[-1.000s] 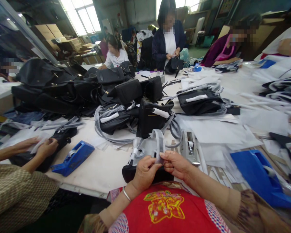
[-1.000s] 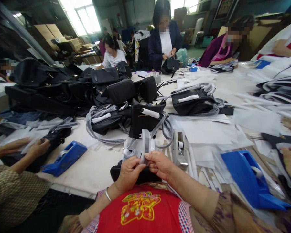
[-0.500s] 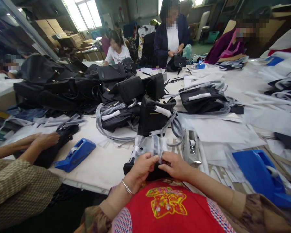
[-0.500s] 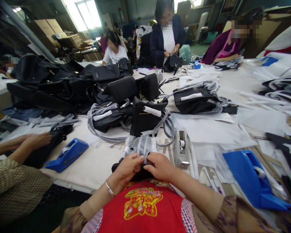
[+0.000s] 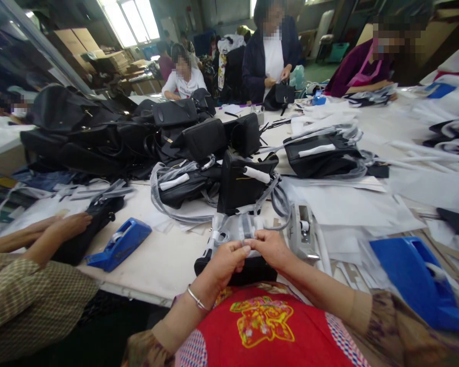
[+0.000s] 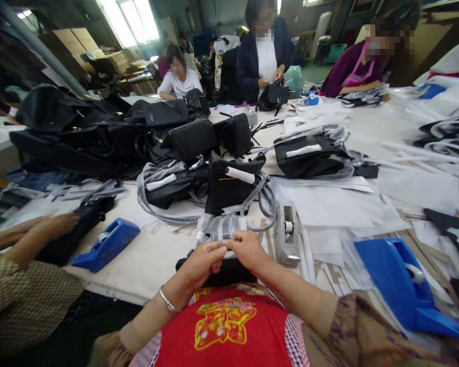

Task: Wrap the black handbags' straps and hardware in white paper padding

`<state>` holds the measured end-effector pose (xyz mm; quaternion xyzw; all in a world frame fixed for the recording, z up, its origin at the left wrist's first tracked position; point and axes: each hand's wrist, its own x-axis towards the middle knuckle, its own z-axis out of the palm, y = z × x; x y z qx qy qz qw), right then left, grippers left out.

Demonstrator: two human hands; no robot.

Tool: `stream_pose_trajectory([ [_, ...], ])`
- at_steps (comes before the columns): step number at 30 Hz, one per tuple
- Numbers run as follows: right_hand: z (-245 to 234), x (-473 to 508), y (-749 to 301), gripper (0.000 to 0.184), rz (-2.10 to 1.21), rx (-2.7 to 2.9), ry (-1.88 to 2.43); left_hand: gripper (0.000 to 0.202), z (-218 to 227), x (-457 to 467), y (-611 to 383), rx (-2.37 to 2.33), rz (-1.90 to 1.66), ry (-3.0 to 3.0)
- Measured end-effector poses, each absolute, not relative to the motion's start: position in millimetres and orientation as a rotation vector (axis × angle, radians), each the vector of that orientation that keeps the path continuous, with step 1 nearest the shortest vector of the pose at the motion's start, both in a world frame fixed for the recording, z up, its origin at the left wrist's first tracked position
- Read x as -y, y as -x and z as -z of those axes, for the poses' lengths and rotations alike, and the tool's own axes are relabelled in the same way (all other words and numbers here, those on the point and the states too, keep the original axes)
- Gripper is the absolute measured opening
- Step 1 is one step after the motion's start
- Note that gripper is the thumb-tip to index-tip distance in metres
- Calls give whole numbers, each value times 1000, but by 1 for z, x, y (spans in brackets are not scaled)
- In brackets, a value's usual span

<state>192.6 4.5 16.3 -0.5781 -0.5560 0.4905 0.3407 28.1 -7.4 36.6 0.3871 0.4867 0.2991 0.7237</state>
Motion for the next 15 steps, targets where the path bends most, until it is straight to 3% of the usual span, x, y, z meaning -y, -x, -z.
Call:
stream_pose_trajectory([
  [4,-14,-7,-195,40,-1136,1731,1482,47,-34,-21,-18,-839,-619,-326],
  [9,-22,-17,-205,22,-785,2084,1465,47,-19,-40,-29,-907,-665,-347],
  [12,-27,-30,-215,27,-1258,1978,1391,40,-15,-38,-32,-1034,-748,-615],
  [15,-23,-47,-220,37,-1931,1322,1324,34,-13,-34,-31,-1229,-778,-1001],
])
